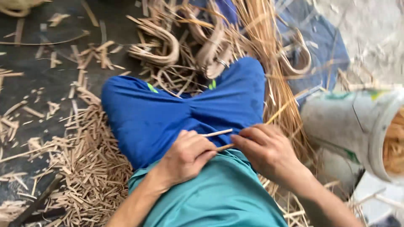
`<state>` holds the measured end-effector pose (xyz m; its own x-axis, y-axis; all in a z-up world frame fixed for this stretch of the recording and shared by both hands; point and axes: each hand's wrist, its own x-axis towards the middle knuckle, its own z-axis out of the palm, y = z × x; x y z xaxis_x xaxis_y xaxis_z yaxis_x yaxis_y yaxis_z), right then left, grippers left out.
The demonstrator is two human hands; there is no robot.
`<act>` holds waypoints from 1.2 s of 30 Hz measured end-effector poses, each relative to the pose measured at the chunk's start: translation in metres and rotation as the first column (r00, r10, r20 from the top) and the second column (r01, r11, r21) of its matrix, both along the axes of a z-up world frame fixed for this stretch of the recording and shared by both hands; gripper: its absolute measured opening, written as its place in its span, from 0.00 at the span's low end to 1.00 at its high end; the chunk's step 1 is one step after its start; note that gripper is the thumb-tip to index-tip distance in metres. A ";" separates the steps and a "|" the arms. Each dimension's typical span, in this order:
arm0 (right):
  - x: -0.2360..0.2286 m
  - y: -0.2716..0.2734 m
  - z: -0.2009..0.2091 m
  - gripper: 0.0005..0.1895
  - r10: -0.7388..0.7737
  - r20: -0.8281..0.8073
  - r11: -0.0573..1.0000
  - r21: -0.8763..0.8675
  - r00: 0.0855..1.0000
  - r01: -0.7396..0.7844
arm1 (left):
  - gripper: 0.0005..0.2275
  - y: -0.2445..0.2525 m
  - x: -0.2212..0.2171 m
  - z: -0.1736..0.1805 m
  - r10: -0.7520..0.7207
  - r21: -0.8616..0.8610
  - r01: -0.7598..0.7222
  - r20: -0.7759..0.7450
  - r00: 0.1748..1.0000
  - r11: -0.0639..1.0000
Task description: Weaving and shaping bamboo strips into curved components, likely handles for baskets.
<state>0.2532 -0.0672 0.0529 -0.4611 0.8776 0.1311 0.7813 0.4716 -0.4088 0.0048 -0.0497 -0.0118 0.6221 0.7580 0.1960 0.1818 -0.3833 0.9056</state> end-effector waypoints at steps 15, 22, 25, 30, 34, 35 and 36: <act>0.030 -0.010 -0.035 0.09 -0.182 -0.359 0.901 -0.434 0.915 0.009 | 0.15 -0.002 0.002 -0.005 -0.111 -0.255 0.104 -0.012 0.994 0.961; 0.031 -0.006 -0.042 0.10 -0.142 -0.498 0.853 -0.500 0.856 -0.149 | 0.16 0.002 0.004 0.004 -0.102 -0.224 0.105 0.023 0.995 0.969; 0.029 -0.006 -0.044 0.08 -0.150 -0.469 0.837 -0.529 0.871 -0.141 | 0.14 0.002 0.004 0.006 -0.116 -0.186 0.114 0.000 0.993 0.976; 0.029 -0.003 -0.043 0.08 -0.144 -0.492 0.795 -0.574 0.858 -0.197 | 0.13 0.002 0.005 0.002 -0.117 -0.091 0.121 0.053 0.992 0.988; 0.028 -0.003 -0.046 0.08 -0.234 -0.486 0.729 -0.661 0.842 -0.179 | 0.12 0.004 0.005 0.002 -0.089 -0.017 0.090 0.069 0.994 0.996; 0.028 -0.003 -0.047 0.08 -0.232 -0.485 0.732 -0.658 0.843 -0.177 | 0.12 0.005 0.005 0.001 -0.089 -0.013 0.090 0.071 0.994 0.996; 0.028 -0.003 -0.047 0.08 -0.208 -0.480 0.720 -0.665 0.852 -0.199 | 0.12 0.005 0.004 0.001 -0.095 -0.001 0.095 0.056 0.994 0.995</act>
<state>0.2813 -0.0697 0.0060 -0.5038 0.8149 -0.2868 0.3741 -0.0934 -0.9227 0.0088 -0.0449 -0.0103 0.6797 0.6967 0.2294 0.0940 -0.3928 0.9148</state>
